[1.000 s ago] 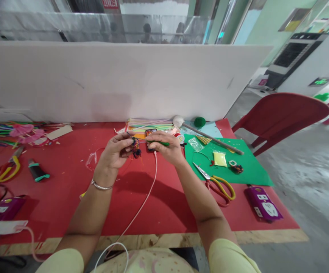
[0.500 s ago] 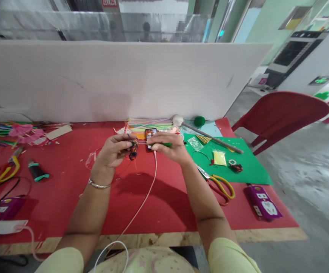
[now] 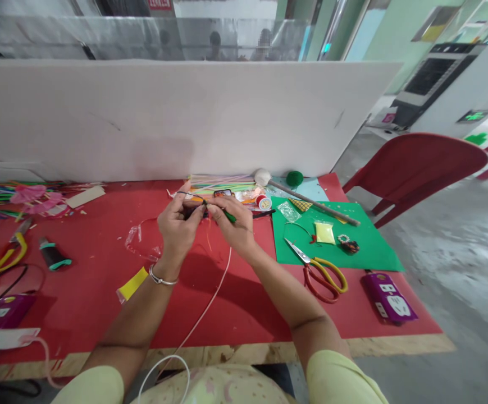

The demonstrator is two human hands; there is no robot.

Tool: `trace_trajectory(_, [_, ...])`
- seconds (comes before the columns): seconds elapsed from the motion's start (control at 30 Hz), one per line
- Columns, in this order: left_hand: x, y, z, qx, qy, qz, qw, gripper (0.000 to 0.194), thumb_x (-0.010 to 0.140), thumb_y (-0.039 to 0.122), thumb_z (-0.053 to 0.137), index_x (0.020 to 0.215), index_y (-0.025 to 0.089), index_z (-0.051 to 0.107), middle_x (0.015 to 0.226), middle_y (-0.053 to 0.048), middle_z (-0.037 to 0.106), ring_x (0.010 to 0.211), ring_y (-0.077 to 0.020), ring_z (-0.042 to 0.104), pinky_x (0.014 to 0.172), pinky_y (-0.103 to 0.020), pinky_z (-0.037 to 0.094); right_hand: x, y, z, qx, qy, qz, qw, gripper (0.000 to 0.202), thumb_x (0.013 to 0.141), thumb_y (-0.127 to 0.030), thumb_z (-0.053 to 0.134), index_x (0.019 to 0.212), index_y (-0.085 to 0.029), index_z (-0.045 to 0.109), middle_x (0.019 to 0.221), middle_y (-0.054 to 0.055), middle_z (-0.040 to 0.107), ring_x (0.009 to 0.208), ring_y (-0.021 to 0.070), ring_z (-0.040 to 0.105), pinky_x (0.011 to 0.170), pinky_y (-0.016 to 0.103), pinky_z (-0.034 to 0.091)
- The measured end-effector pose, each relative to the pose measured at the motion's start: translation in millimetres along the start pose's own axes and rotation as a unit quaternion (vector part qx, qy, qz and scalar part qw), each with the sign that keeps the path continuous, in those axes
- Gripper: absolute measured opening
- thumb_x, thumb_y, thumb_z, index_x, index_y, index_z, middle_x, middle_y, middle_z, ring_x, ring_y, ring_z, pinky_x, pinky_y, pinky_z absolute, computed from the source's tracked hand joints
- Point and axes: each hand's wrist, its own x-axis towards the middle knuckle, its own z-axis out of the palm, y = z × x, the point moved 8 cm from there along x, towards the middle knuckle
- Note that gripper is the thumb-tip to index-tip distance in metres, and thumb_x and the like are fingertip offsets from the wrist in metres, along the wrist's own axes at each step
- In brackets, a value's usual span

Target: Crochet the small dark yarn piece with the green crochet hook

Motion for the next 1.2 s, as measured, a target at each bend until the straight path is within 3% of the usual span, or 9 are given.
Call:
trace_trajectory(0.13, [-1, -15, 10.5, -0.166, -0.028, -0.142, 0.976, 0.045, 0.066, 0.018, 0.091, 0.11, 0.022, 0.081, 0.068, 0.005, 0.065, 0.051, -0.0043, 0.049, 0.048, -0.014, 0.041, -10, 8, -2, 0.031, 0.057, 0.0, 0.998, 0.021, 0.093, -0.045, 0.076, 0.104, -0.029, 0.083, 0.106, 0.007, 0.08, 0.104, 0.0226, 0.074, 0.097, 0.04, 0.06])
trace_trajectory(0.23, [-2, -28, 20.9, -0.249, -0.11, -0.271, 0.923, 0.041, 0.059, 0.017, 0.094, 0.098, 0.02, 0.082, 0.063, 0.006, 0.06, 0.043, -0.0007, 0.033, 0.038, -0.013, 0.022, -9, 42, 4, 0.163, 0.037, 0.12, 0.979, 0.032, 0.085, -0.058, 0.08, 0.099, -0.029, 0.083, 0.097, 0.004, 0.08, 0.089, 0.0189, 0.075, 0.079, 0.033, 0.063])
trace_trajectory(0.3, [-1, -30, 19.6, -0.246, -0.14, -0.297, 0.912, 0.041, 0.058, 0.015, 0.095, 0.097, 0.019, 0.082, 0.061, 0.006, 0.059, 0.043, -0.0003, 0.032, 0.038, -0.013, 0.019, -7, 63, 10, 0.259, -0.015, 0.215, 0.941, 0.043, 0.074, -0.066, 0.085, 0.091, -0.027, 0.083, 0.079, 0.001, 0.077, 0.068, 0.0139, 0.071, 0.062, 0.026, 0.06])
trace_trajectory(0.37, [1, -29, 16.9, -0.215, -0.157, -0.292, 0.918, 0.046, 0.056, 0.013, 0.095, 0.1, 0.017, 0.083, 0.06, 0.006, 0.058, 0.043, -0.0005, 0.034, 0.038, -0.014, 0.019, -3, 75, 11, 0.306, -0.066, 0.276, 0.909, 0.048, 0.065, -0.066, 0.091, 0.084, -0.023, 0.082, 0.066, 0.0, 0.074, 0.056, 0.0105, 0.067, 0.054, 0.021, 0.057])
trace_trajectory(0.47, [2, -25, 15.0, -0.167, -0.165, -0.275, 0.932, 0.053, 0.053, 0.011, 0.096, 0.104, 0.016, 0.084, 0.066, 0.002, 0.065, 0.048, -0.003, 0.046, 0.039, -0.015, 0.022, 5, 77, 1, 0.313, -0.11, 0.305, 0.893, 0.046, 0.064, -0.06, 0.095, 0.081, -0.019, 0.082, 0.064, 0.001, 0.074, 0.051, 0.0098, 0.067, 0.05, 0.019, 0.057])
trace_trajectory(0.63, [1, -20, 17.8, -0.13, -0.193, -0.254, 0.939, 0.051, 0.056, 0.012, 0.094, 0.106, 0.016, 0.084, 0.071, 0.0, 0.068, 0.048, -0.0029, 0.045, 0.04, -0.017, 0.025, 11, 72, -13, 0.291, -0.11, 0.316, 0.896, 0.047, 0.063, -0.059, 0.096, 0.08, -0.017, 0.082, 0.064, 0.002, 0.076, 0.048, 0.0096, 0.066, 0.048, 0.018, 0.058])
trace_trajectory(0.83, [1, -20, 17.6, -0.135, -0.207, -0.253, 0.935, 0.034, 0.061, 0.02, 0.092, 0.094, 0.015, 0.085, 0.061, 0.002, 0.06, 0.045, -0.0032, 0.041, 0.041, -0.017, 0.02, 10, 68, -10, 0.295, -0.124, 0.319, 0.892, 0.048, 0.064, -0.059, 0.095, 0.08, -0.016, 0.081, 0.064, 0.002, 0.076, 0.049, 0.0094, 0.066, 0.048, 0.018, 0.058])
trace_trajectory(1.07, [2, -17, 14.2, -0.111, -0.224, -0.24, 0.938, 0.041, 0.058, 0.014, 0.091, 0.099, 0.017, 0.086, 0.071, -0.002, 0.069, 0.048, -0.0039, 0.045, 0.041, -0.017, 0.027, 14, 67, -20, 0.267, -0.114, 0.313, 0.905, 0.047, 0.062, -0.059, 0.096, 0.076, -0.016, 0.081, 0.066, 0.003, 0.077, 0.046, 0.0093, 0.066, 0.046, 0.018, 0.057])
trace_trajectory(1.2, [3, -17, 13.9, -0.102, -0.221, -0.246, 0.938, 0.041, 0.059, 0.016, 0.092, 0.099, 0.015, 0.086, 0.064, -0.001, 0.065, 0.046, -0.005, 0.046, 0.04, -0.018, 0.026, 12, 70, -18, 0.273, -0.113, 0.32, 0.9, 0.047, 0.063, -0.059, 0.095, 0.078, -0.016, 0.081, 0.065, 0.002, 0.076, 0.047, 0.0094, 0.067, 0.046, 0.017, 0.057])
